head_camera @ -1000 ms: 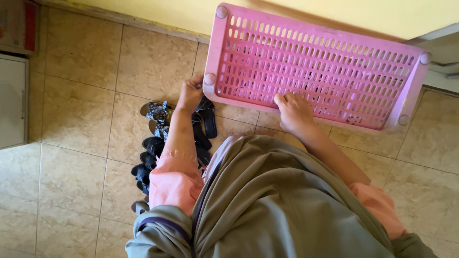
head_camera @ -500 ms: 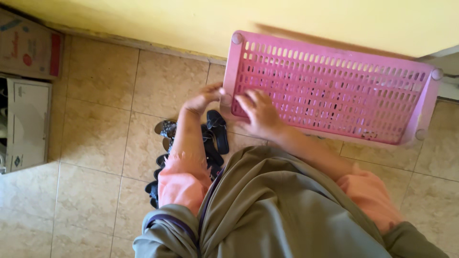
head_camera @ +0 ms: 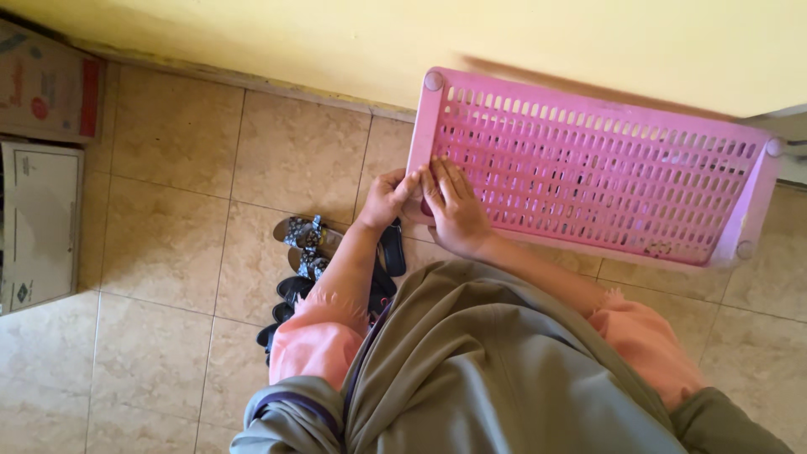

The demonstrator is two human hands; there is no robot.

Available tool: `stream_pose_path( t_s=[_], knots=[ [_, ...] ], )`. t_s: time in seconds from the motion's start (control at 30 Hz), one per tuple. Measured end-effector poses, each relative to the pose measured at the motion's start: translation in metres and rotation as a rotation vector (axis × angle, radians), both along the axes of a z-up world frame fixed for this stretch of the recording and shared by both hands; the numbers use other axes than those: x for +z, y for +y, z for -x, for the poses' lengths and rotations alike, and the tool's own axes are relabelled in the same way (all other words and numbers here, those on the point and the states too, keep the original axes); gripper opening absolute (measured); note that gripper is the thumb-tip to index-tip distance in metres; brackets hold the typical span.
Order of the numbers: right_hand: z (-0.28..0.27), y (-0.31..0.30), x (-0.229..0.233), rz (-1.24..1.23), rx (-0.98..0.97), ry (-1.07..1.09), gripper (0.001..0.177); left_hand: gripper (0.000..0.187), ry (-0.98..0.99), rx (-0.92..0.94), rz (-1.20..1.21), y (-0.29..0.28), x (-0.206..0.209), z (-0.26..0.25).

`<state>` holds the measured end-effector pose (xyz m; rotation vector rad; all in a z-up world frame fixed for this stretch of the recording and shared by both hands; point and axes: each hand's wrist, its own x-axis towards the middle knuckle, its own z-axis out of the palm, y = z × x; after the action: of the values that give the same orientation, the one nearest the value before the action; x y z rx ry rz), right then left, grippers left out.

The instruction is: The person assembles a pink plastic shoe rack by inserting support rods and stacking the trays. They then pick up various pairs of shoes from the floor and place them onto the rack shelves.

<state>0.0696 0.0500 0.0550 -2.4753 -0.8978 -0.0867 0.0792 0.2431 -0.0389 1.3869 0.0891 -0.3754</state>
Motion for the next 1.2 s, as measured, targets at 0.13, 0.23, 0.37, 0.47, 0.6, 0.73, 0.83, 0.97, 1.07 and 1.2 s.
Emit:
stream_pose_path(
  t_s=[0.13,0.23,0.37,0.47,0.6,0.73,0.83,0.97,1.07,1.2],
  knots=[
    [-0.001,0.004,-0.002,-0.037,-0.026,0.031,0.087,0.044,-0.032,-0.032,0.036,-0.008,0.015,0.012],
    [0.001,0.005,-0.003,-0.043,-0.027,0.017,0.085,0.047,-0.015,0.094,0.185,-0.020,0.022,0.018],
    [0.002,0.004,-0.005,-0.045,-0.029,0.004,0.083,0.042,-0.054,0.183,0.011,-0.026,0.018,0.022],
    [0.002,0.004,-0.008,-0.047,-0.029,-0.002,0.083,0.039,-0.041,0.211,-0.131,-0.025,0.021,0.023],
    [0.003,0.004,-0.009,-0.067,-0.037,0.013,0.084,0.038,-0.028,0.198,-0.253,-0.022,0.030,0.024],
    [0.002,0.003,-0.007,-0.079,-0.029,-0.008,0.086,0.041,0.049,0.194,0.079,-0.020,0.015,0.026],
    [0.000,0.002,-0.004,-0.096,-0.012,0.025,0.090,0.048,0.099,0.315,0.651,-0.012,-0.010,0.033],
    [-0.001,-0.004,-0.004,-0.110,0.015,0.050,0.093,0.041,0.003,0.315,0.362,-0.011,-0.020,0.045],
    [-0.002,-0.007,-0.011,-0.104,0.053,0.087,0.096,0.042,-0.205,0.304,-0.097,-0.020,0.006,0.049],
    [0.004,-0.011,-0.022,-0.061,0.024,0.083,0.091,0.037,-0.357,0.407,-0.683,-0.033,0.032,0.047]
  ],
)
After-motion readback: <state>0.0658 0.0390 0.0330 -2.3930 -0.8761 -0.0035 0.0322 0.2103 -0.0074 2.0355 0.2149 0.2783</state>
